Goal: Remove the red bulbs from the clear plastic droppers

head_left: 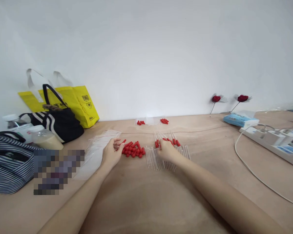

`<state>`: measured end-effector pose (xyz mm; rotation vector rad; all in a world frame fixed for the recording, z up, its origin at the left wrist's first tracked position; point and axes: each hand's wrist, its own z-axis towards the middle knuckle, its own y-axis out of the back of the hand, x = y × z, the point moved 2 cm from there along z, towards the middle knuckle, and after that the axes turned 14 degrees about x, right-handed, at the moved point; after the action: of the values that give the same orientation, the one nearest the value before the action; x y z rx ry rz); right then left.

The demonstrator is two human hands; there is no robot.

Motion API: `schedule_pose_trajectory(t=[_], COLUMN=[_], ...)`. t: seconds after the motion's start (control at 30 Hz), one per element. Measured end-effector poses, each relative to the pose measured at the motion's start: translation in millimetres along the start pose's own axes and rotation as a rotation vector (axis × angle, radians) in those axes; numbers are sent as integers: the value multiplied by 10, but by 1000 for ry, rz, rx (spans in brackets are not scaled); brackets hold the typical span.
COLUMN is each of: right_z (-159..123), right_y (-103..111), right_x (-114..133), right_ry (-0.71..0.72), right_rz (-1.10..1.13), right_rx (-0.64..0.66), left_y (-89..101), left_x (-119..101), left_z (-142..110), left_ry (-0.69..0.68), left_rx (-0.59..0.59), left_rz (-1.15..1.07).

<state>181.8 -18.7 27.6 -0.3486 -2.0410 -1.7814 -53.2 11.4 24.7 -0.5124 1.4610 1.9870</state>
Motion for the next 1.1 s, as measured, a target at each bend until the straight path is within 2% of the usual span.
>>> schedule_pose_trajectory(t=[0.2,0.37,0.53,0.77,0.87,0.97,1.1], right_z=[53,60,52,45,128,262,400], right_y=[-72,-82,-93,-92,29,248,475], right_x=[1,-12,-31,-29,-143,-384,-713], right_ry=[1,13,18,11,-22,-93,-206], right_rz=[-30,-47,-45,-4,30,78,130], right_rx=[27,13,-21,-41,-62,-108,-135], left_y=[-38,-52,-82,16,32,30,3], left_x=[37,-86,-148,-150,-172,-196,-225], left_z=[50,15,-2,-29,-61,-91,-112], left_ry=[47,-50,-88,-123,-141,-155,-170], left_rx=[71,-10,19,-153,-195,-222,-193], left_rz=[78,177,230,225,263,274,306])
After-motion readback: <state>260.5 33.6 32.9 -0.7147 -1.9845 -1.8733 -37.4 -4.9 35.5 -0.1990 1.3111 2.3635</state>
